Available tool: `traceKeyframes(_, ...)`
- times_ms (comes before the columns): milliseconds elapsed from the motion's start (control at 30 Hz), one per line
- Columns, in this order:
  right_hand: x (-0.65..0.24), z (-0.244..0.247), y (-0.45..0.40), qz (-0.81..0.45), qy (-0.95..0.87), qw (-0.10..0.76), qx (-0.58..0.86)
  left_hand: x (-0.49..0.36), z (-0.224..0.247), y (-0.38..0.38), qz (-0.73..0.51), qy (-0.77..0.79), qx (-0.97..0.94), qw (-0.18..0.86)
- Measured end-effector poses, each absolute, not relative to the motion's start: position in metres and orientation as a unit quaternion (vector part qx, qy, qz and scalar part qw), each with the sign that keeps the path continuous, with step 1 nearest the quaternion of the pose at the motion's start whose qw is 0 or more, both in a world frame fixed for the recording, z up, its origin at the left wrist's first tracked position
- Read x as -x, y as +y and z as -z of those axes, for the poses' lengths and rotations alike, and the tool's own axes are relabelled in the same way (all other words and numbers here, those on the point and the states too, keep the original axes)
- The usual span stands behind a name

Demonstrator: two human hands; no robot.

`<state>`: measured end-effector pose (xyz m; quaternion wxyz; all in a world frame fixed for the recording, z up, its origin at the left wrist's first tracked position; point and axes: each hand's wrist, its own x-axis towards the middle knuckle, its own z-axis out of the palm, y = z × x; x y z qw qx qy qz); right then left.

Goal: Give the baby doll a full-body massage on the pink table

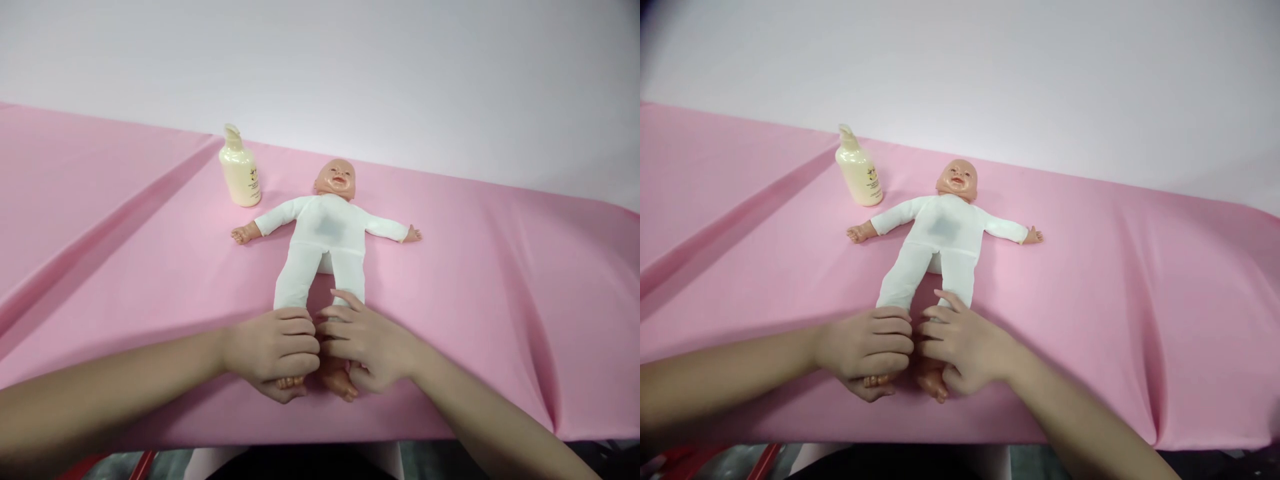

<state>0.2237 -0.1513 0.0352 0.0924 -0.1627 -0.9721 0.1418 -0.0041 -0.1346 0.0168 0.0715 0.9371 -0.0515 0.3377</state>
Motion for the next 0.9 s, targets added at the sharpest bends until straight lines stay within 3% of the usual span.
traceKeyframes(200,-0.2215,-0.0360,-0.1533,-0.091,-0.976,0.053,0.188,0.0067,-0.0139,-0.1340,-0.328,-0.046,-0.938,0.099)
traceKeyframes(367,-0.2223,-0.0323,-0.1532,-0.058,-0.978,0.074,0.185,0.0074,-0.0146,-0.1327,-0.330,-0.043,-0.938,0.098)
traceKeyframes(533,-0.2249,-0.0303,-0.1536,-0.056,-0.968,0.177,0.169,0.0073,-0.0131,-0.1324,-0.329,-0.047,-0.939,0.089)
traceKeyframes(667,-0.2238,-0.0302,-0.1569,0.018,-0.941,0.273,0.200,0.0075,-0.0117,-0.1327,-0.308,-0.046,-0.946,0.087)
traceKeyframes(900,-0.2195,-0.0322,-0.1606,0.008,-0.917,0.346,0.199,0.0077,-0.0069,-0.1321,-0.289,-0.047,-0.952,0.092)
